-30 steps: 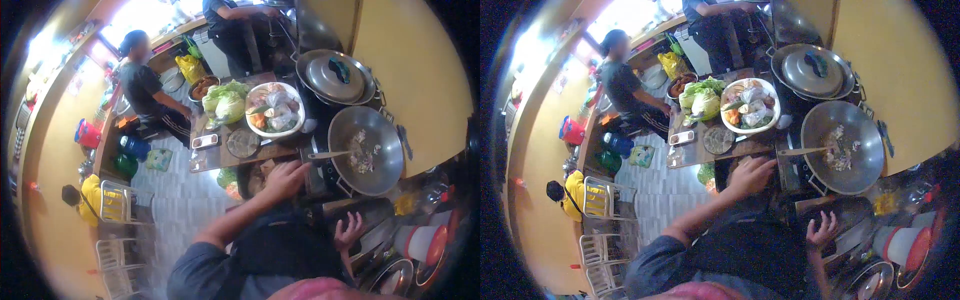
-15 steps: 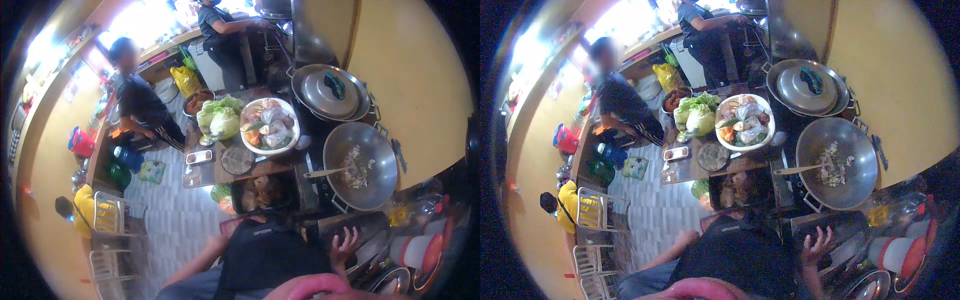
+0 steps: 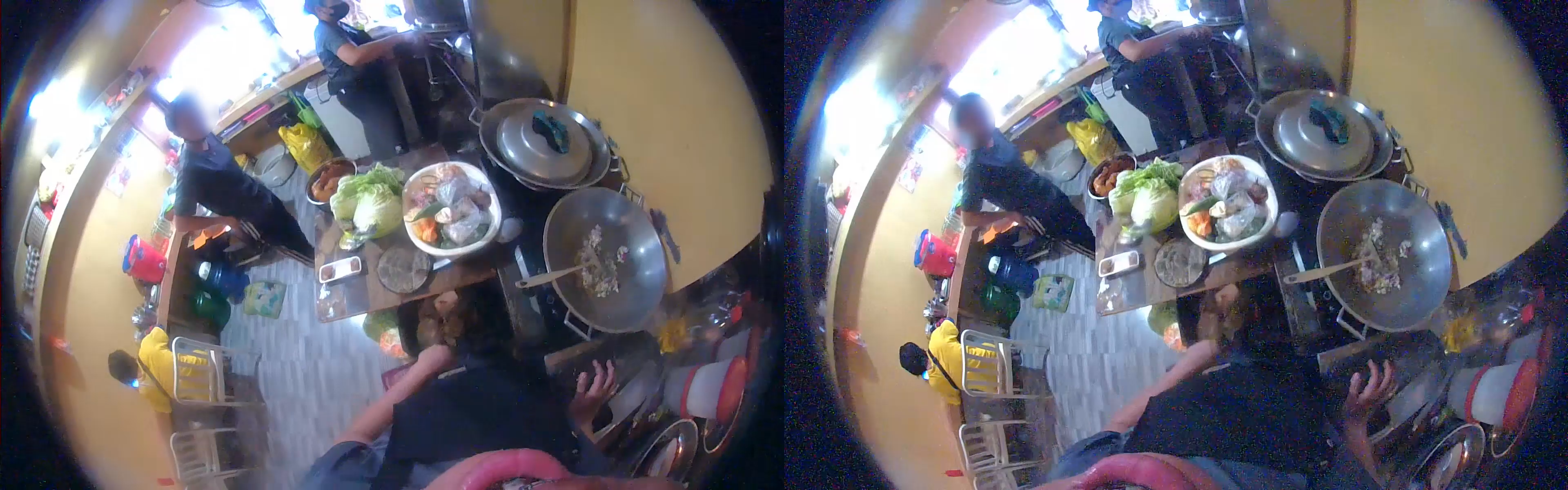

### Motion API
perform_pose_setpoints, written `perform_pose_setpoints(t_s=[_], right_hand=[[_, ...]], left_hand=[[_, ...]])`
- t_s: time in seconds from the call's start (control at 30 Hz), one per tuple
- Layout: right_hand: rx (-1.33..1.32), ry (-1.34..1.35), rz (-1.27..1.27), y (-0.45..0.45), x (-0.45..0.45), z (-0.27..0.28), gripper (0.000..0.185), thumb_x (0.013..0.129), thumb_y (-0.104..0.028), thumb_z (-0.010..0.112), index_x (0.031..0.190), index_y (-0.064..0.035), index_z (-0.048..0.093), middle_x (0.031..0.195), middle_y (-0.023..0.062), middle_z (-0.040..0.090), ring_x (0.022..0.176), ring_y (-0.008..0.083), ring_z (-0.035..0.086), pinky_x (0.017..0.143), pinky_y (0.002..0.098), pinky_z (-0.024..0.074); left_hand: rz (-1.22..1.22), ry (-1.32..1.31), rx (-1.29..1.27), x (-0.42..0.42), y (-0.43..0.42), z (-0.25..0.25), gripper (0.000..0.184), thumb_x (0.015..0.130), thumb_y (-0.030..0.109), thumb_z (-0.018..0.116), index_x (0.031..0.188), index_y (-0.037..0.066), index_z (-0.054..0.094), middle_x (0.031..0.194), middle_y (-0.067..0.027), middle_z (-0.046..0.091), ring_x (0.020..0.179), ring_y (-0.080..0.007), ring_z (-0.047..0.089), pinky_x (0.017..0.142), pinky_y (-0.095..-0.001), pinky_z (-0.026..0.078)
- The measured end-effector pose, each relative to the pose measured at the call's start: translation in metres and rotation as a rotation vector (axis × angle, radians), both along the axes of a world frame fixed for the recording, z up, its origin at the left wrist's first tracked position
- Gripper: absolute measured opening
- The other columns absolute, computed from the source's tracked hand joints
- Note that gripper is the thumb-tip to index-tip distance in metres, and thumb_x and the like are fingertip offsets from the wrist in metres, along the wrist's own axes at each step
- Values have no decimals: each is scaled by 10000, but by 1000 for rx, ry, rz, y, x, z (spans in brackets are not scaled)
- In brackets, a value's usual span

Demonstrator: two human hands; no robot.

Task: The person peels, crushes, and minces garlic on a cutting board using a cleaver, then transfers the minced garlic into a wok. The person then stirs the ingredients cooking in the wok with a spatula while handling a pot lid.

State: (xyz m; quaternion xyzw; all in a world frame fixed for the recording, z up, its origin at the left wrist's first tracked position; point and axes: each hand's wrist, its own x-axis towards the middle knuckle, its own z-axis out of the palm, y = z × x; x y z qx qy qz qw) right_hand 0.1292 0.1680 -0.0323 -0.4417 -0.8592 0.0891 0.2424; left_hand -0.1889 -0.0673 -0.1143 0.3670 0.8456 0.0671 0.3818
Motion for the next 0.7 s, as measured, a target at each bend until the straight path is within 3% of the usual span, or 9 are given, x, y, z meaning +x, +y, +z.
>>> perform_pose_setpoints(t_s=[0.07, 0.1, 0.27, 0.3, 0.37, 0.47, 0.57, 0.67, 0.7], right_hand=[[22, -21, -2, 3, 3, -8, 413, 887, -330, 524, 1198, -58, 546, 1373, 203, 385, 1243, 388, 365, 1039, 518, 243], [30, -53, -1, 7, 5, -12, 427, 883, -344, 532, 1203, -61, 545, 1385, 217, 371, 1244, 395, 364, 1028, 520, 266], [322, -190, 142, 34, 31, -38, 409, 845, -363, 582, 1172, -116, 580, 1376, 237, 386, 1220, 412, 407, 957, 523, 364], [158, -129, 130, 31, 30, -39, 441, 876, -409, 531, 1182, -93, 559, 1393, 250, 351, 1266, 426, 347, 1003, 574, 268], [192, 9, 172, 40, 33, -68, 493, 897, -452, 499, 1192, -58, 536, 1408, 262, 319, 1315, 437, 276, 1055, 615, 171], [-115, 66, 94, 26, 22, -38, 490, 900, -442, 503, 1185, -45, 535, 1406, 266, 320, 1317, 444, 260, 1060, 599, 179], [-72, -26, 91, 16, 12, -8, 478, 909, -427, 497, 1184, -36, 530, 1407, 265, 318, 1320, 447, 246, 1061, 592, 187], [-92, -161, 110, 17, 12, 2, 455, 924, -402, 480, 1193, -37, 521, 1411, 263, 314, 1317, 444, 256, 1058, 593, 192], [-77, -172, 106, 21, 15, 1, 455, 924, -402, 480, 1193, -37, 521, 1411, 263, 314, 1317, 444, 256, 1058, 593, 192]], left_hand=[[-107, -72, 47, -4, 2, -41, 504, 830, 517, 547, 946, 47, 687, 979, -187, 673, 935, -335, 648, 789, -435, 513], [32, -59, 31, -3, 4, -48, 551, 811, 556, 548, 964, 44, 684, 990, -186, 671, 946, -334, 644, 799, -439, 508], [188, -104, -183, -2, 29, 21, 589, 809, 568, 548, 999, 26, 679, 1012, -179, 667, 961, -337, 634, 827, -435, 498], [195, -112, -170, -1, 27, -11, 589, 809, 568, 548, 999, 26, 679, 1012, -179, 667, 961, -337, 634, 827, -435, 498], [154, 11, 19, -7, 28, -95, 572, 811, 549, 558, 995, 20, 675, 1006, -172, 668, 950, -333, 637, 814, -436, 502], [255, -15, -123, 5, 40, 35, 572, 811, 556, 556, 1022, 37, 669, 1038, -166, 663, 959, -334, 635, 813, -435, 501], [103, -67, -184, 7, 33, 57, 549, 815, 572, 535, 1082, 110, 666, 1055, -146, 662, 988, -330, 627, 834, -426, 493], [194, -125, -190, 7, 15, 10, 510, 830, 582, 499, 1125, 198, 658, 1086, -129, 657, 1025, -315, 616, 859, -412, 483], [151, -109, -248, 5, 24, 26, 520, 823, 599, 499, 1124, 207, 661, 1106, -127, 651, 1048, -304, 608, 879, -401, 473]])
